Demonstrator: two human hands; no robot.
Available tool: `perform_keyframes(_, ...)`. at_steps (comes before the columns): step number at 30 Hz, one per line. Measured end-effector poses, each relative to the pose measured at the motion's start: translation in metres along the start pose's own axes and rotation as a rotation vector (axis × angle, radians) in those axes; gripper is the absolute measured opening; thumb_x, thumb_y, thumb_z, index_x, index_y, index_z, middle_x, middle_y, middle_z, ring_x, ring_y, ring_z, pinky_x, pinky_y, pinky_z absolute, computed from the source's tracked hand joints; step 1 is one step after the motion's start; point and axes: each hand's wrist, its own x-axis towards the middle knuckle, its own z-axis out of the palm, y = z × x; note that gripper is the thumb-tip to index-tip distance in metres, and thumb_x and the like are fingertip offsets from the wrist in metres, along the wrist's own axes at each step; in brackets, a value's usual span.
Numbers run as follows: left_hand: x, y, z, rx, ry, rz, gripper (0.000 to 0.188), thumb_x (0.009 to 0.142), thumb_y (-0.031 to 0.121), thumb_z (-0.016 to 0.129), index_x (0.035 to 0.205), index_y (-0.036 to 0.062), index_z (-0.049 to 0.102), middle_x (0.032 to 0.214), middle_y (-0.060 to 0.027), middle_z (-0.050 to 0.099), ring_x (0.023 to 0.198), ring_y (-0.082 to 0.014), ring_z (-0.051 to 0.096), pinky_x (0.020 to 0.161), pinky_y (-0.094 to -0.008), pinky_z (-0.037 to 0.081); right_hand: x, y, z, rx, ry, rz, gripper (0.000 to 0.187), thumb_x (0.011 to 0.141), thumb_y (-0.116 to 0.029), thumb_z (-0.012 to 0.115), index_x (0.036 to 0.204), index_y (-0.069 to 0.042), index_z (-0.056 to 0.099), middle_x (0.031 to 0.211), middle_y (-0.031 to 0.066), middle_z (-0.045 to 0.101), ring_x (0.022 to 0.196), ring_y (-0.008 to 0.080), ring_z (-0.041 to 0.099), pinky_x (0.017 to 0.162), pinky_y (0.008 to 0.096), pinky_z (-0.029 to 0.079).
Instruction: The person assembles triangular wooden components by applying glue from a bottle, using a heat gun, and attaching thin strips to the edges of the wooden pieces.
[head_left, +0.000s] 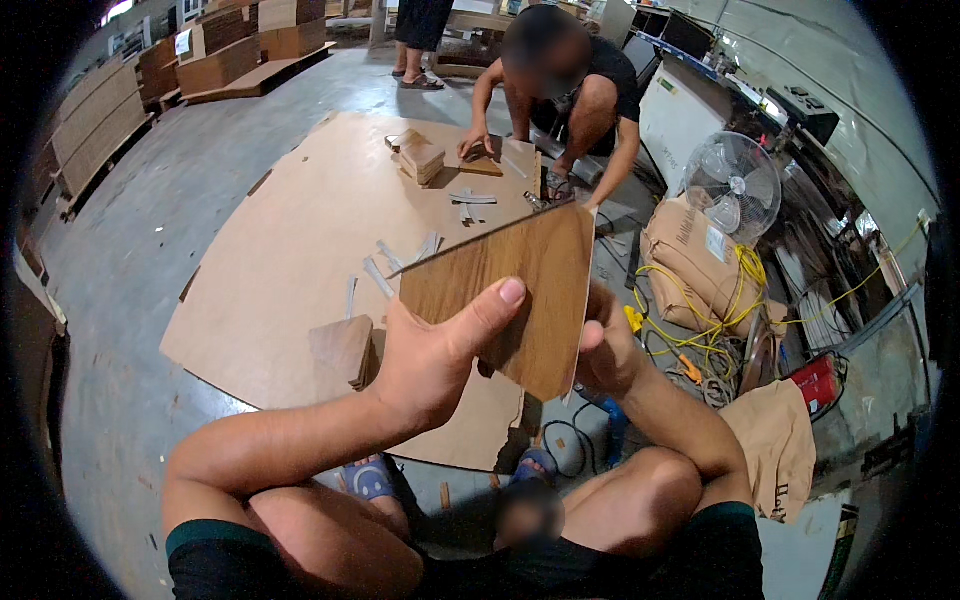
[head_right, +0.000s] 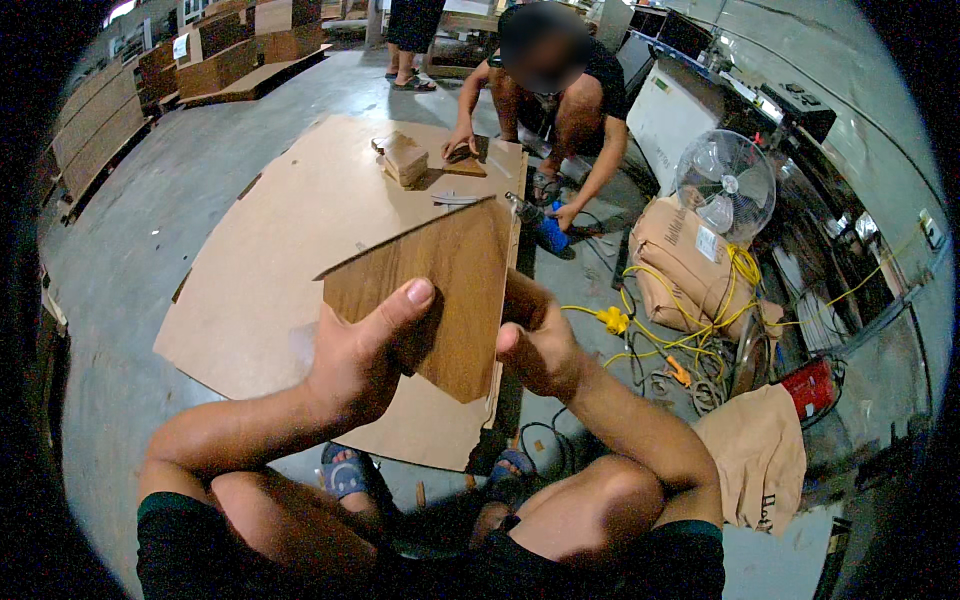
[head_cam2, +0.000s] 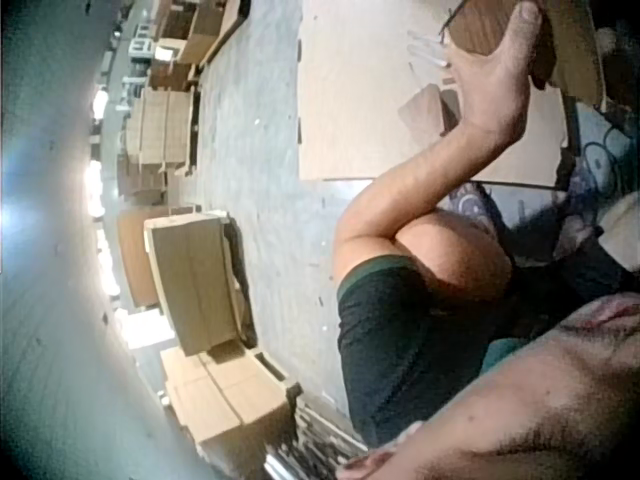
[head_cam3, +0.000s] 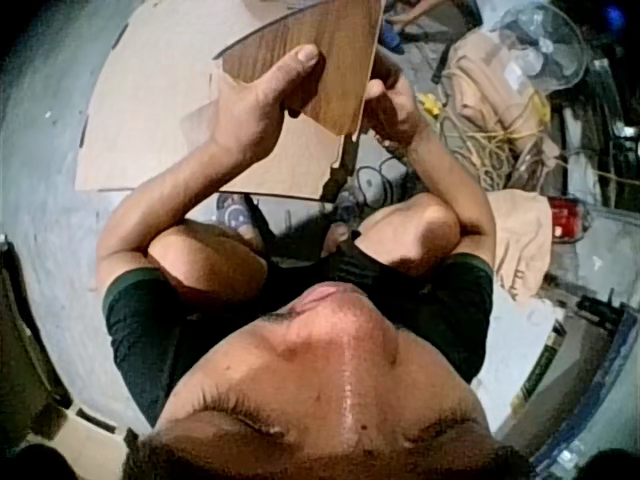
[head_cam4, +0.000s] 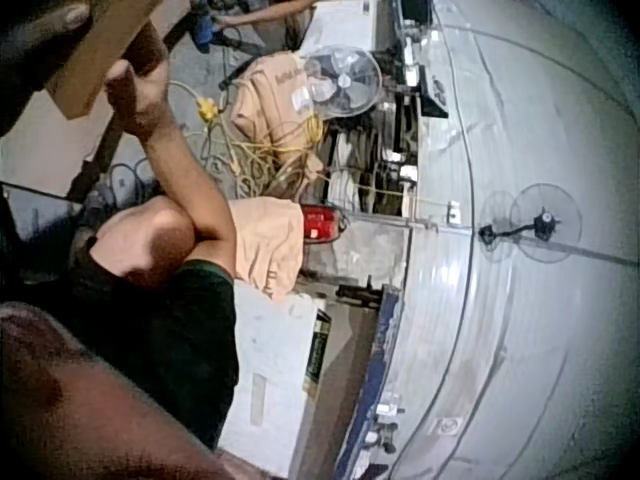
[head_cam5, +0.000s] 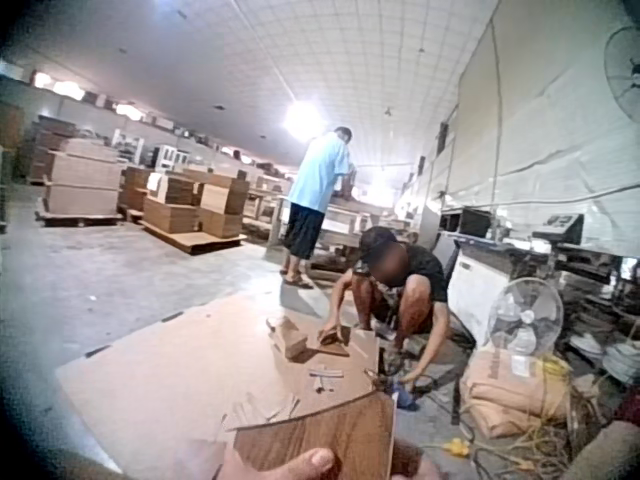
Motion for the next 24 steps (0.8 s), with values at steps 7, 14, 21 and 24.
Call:
perform_keyframes(7,-0.012,-0.006,0.001,0.181,-0.120,-0.056,0.040,0.091,0.018,0.077,0.121,-0.0053,0.062,0.109,-0.0114,0.072,0.095,-0.0167,0.069,0.082,-0.0317,0.057,0.015,-0.004,-0.010,0.258,-0.031,-0.214,0.091,0.085,-0.054,0.073,0.149,0.001,0.039,0.145,0.0093,0.050,0.131,0.0227,0.052,0.111,0.0423,0.044)
perform_keyframes(14,-0.011,-0.008,-0.001,0.246,-0.145,-0.062,0.042,0.090,0.020,0.078,0.119,-0.0061,0.063,0.107,-0.0114,0.072,0.093,-0.0158,0.069,0.080,-0.0302,0.057,0.005,-0.005,-0.006,0.407,-0.149,-0.079,0.082,0.092,-0.061,0.058,0.145,-0.001,0.040,0.146,0.0162,0.049,0.136,0.0300,0.048,0.113,0.0474,0.041)
perform_keyframes(21,-0.011,-0.008,0.003,0.244,-0.134,-0.024,0.043,0.090,0.021,0.079,0.119,-0.0059,0.064,0.105,-0.0114,0.072,0.092,-0.0155,0.069,0.080,-0.0304,0.058,0.013,0.002,-0.007,0.545,-0.242,-0.182,0.071,0.099,-0.065,0.038,0.138,-0.005,0.045,0.143,0.0181,0.050,0.134,0.0323,0.049,0.113,0.0507,0.040)
perform_keyframes(24,-0.011,-0.006,0.003,0.306,-0.126,-0.015,0.042,0.090,0.022,0.079,0.118,-0.0060,0.065,0.104,-0.0112,0.072,0.092,-0.0152,0.069,0.080,-0.0304,0.058,0.015,0.004,-0.008,0.549,-0.244,-0.195,0.072,0.099,-0.066,0.035,0.136,-0.006,0.047,0.143,0.0180,0.050,0.134,0.0321,0.050,0.113,0.0507,0.040)
